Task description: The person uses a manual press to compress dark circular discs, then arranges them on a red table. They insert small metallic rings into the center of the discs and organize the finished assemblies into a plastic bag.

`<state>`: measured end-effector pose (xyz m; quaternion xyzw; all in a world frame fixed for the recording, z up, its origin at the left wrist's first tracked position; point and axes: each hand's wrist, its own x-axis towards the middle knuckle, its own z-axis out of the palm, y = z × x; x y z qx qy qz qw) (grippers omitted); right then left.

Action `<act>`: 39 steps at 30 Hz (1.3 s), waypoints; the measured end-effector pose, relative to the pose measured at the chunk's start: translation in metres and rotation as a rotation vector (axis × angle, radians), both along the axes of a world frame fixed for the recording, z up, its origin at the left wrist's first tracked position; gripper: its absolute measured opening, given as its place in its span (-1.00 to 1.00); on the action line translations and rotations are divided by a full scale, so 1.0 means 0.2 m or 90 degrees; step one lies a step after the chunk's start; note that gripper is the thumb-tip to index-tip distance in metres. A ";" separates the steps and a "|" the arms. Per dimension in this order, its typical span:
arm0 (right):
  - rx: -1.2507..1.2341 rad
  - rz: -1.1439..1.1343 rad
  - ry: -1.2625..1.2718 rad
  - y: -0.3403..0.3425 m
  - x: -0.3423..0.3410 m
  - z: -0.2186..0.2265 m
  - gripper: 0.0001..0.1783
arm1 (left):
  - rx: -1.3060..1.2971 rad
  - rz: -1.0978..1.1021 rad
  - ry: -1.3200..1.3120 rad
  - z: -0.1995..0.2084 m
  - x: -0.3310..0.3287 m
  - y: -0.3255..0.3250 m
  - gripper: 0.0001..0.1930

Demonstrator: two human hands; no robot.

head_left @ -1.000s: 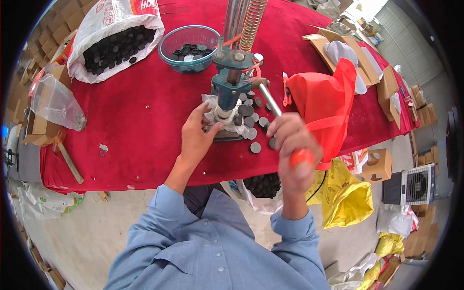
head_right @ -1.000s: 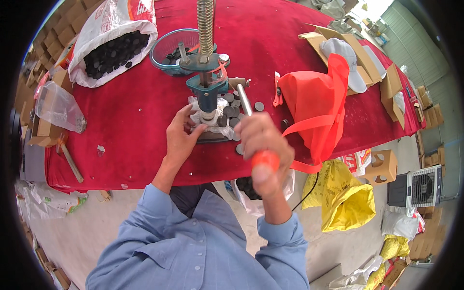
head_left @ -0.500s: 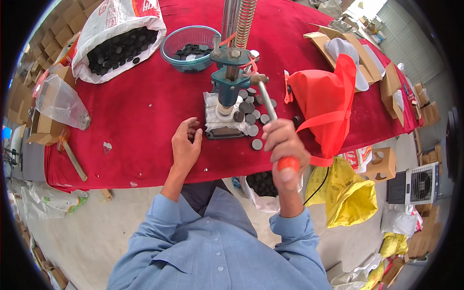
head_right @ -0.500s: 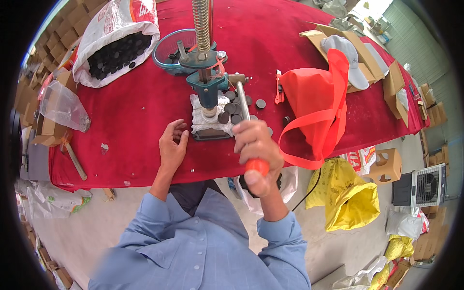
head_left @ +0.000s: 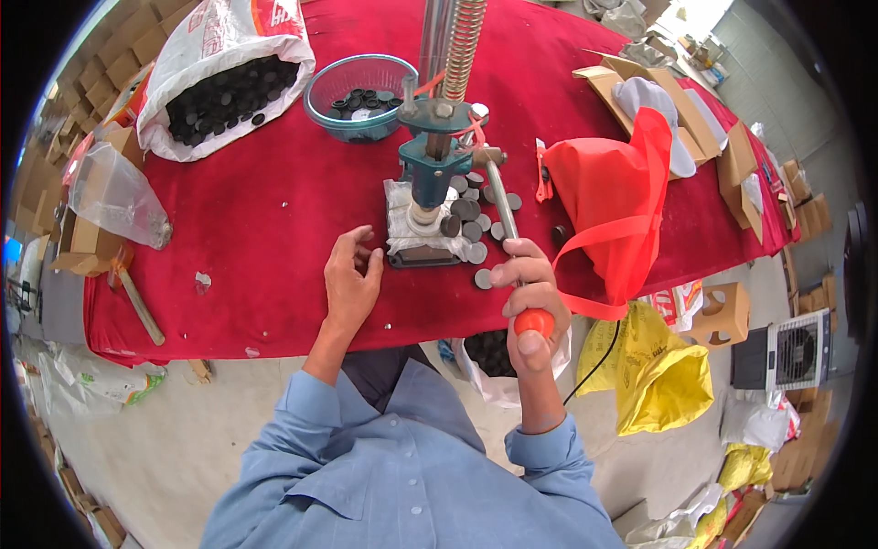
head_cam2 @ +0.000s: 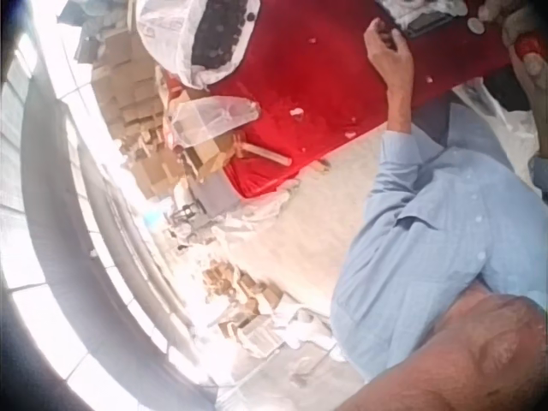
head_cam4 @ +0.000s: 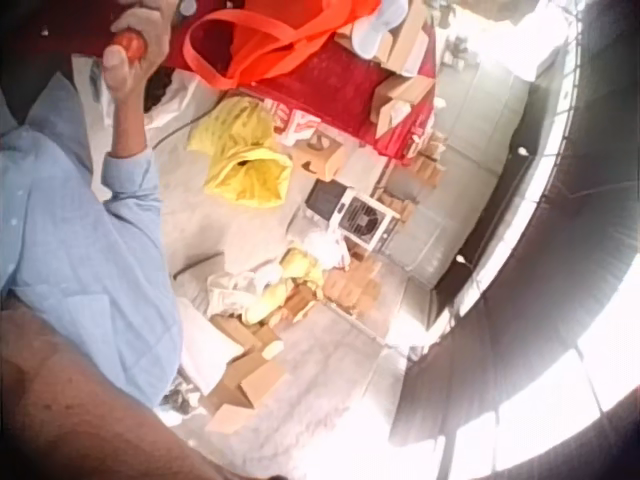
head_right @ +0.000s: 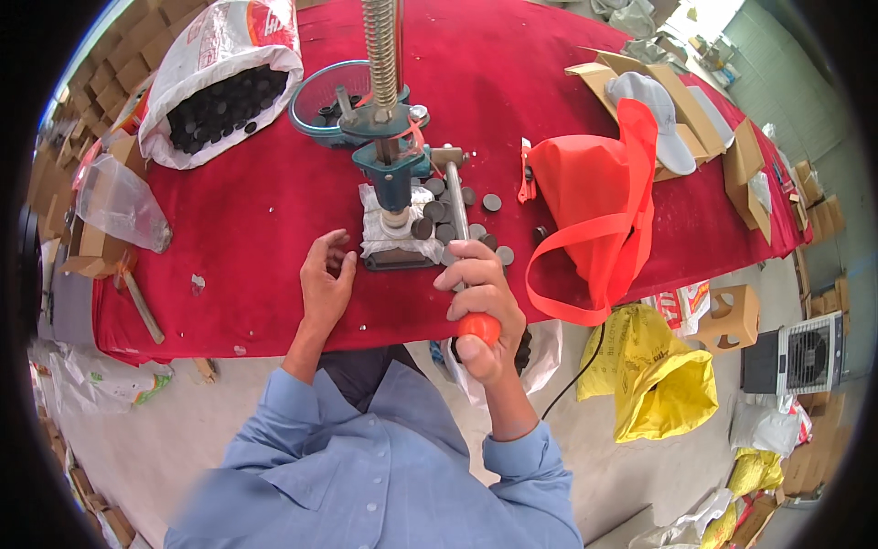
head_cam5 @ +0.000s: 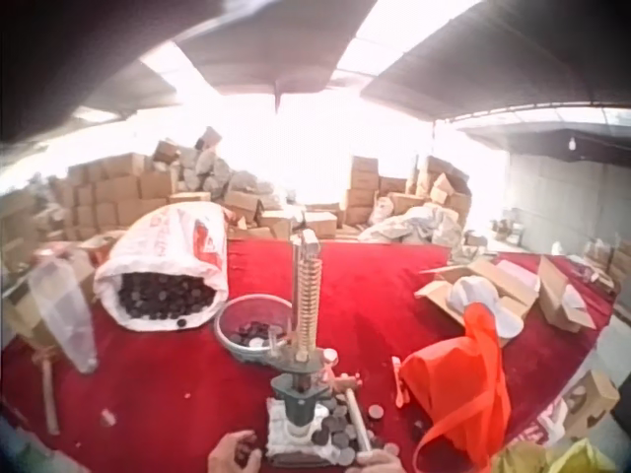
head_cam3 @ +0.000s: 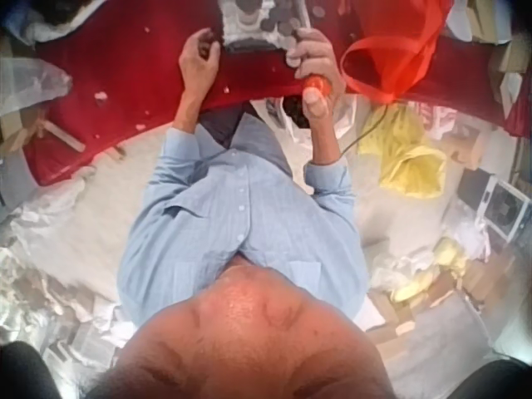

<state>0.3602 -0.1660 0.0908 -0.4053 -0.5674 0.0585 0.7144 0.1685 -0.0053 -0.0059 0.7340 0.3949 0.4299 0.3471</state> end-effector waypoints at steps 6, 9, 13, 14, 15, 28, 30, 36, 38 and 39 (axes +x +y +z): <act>-0.067 0.066 -0.042 0.00 0.08 0.24 -0.49 | 0.087 -0.060 -0.008 0.13 0.20 0.01 -0.38; -0.063 0.125 0.012 0.08 0.11 0.36 -0.48 | 0.103 -0.075 0.012 0.15 0.31 0.06 -0.32; -0.068 0.159 0.082 0.19 0.14 0.53 -0.44 | 0.113 -0.064 0.005 0.13 0.37 0.07 -0.30; -0.051 0.164 0.074 0.22 0.16 0.54 -0.46 | 0.111 -0.059 -0.004 0.13 0.37 0.07 -0.30; -0.056 0.163 0.078 0.24 0.17 0.56 -0.47 | 0.101 -0.065 -0.003 0.13 0.36 0.07 -0.30; -0.292 -0.031 0.160 0.61 0.27 0.82 -0.44 | -0.282 -0.249 -0.332 0.26 -0.11 -0.12 -0.52; -0.344 -0.050 0.066 0.65 0.39 0.81 -0.47 | -0.241 -0.277 -0.348 0.29 -0.14 -0.13 -0.51; -0.130 -0.227 0.017 0.58 0.29 0.63 -0.60 | -0.185 -0.268 -0.356 0.31 -0.21 -0.16 -0.50; -0.114 -0.245 0.074 0.46 0.19 0.55 -0.63 | -0.144 -0.250 -0.341 0.32 -0.22 -0.17 -0.50; -0.173 -0.201 0.164 0.36 0.06 0.50 -0.63 | -0.105 -0.230 -0.315 0.32 -0.21 -0.17 -0.49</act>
